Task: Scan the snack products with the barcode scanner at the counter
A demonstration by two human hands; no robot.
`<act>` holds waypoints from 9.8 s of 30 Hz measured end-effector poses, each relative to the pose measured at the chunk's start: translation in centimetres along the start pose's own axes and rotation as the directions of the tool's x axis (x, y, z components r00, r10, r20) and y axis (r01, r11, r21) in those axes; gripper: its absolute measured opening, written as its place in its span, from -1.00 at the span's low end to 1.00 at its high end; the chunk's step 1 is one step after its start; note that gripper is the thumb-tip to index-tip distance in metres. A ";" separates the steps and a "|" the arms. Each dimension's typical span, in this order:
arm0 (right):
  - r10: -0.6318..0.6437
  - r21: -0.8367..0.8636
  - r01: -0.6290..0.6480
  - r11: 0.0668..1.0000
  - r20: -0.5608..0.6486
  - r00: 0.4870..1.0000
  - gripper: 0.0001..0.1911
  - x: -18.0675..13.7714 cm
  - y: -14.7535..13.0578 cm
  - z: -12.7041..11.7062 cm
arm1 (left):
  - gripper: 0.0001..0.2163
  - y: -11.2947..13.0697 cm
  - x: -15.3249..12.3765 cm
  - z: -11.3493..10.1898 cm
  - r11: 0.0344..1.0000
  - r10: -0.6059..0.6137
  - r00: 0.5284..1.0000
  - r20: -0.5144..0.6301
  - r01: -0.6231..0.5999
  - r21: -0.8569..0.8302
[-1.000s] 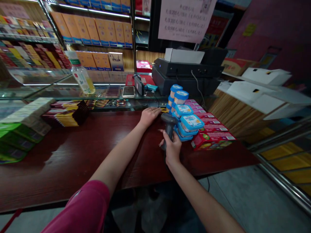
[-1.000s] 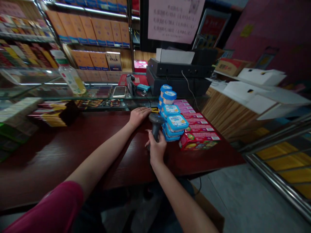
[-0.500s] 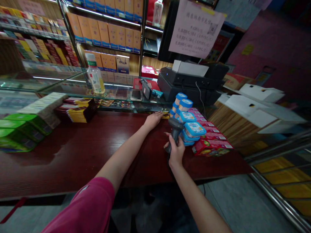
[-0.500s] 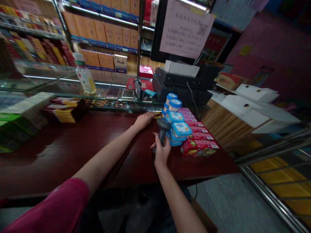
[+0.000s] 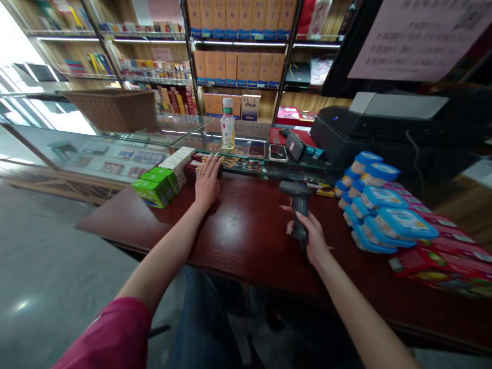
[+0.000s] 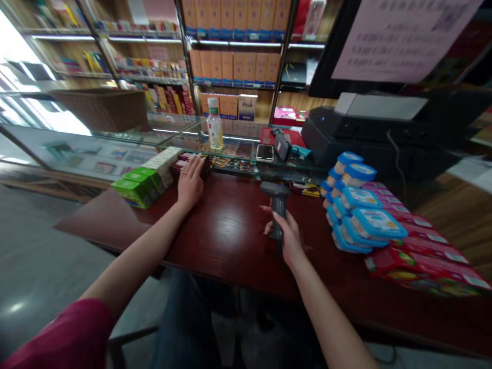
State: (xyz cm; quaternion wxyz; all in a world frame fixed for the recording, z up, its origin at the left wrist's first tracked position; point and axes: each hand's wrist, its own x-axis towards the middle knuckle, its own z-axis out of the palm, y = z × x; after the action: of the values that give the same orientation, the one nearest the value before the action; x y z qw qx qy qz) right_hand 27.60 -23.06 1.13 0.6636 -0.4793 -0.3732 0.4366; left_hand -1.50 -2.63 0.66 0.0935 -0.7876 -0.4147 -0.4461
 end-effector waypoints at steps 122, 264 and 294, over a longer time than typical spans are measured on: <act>0.070 -0.023 -0.066 0.998 0.455 0.888 -0.42 1.8 3.2 9.4 | -0.75 -1.4 -2.3 1.9 0.324 -0.695 0.672 0.254 0.609 -0.724; 0.095 0.087 -0.105 0.991 0.110 0.989 -0.60 1.8 -0.5 0.5 | -0.37 1.4 -0.3 0.5 0.998 0.041 0.998 0.052 -0.044 0.052; 0.125 -0.042 -0.121 0.992 0.533 0.837 -0.50 3.7 2.8 6.3 | -0.61 0.4 -1.4 4.4 0.169 -0.630 0.700 0.337 0.547 -0.820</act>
State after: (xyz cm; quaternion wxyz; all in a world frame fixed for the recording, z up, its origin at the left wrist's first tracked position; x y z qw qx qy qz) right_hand 22.47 -17.21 0.37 0.5024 -0.3638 -0.5130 0.5933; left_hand 1.19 -1.44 -2.87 -0.4909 -0.4718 -0.3859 -0.6225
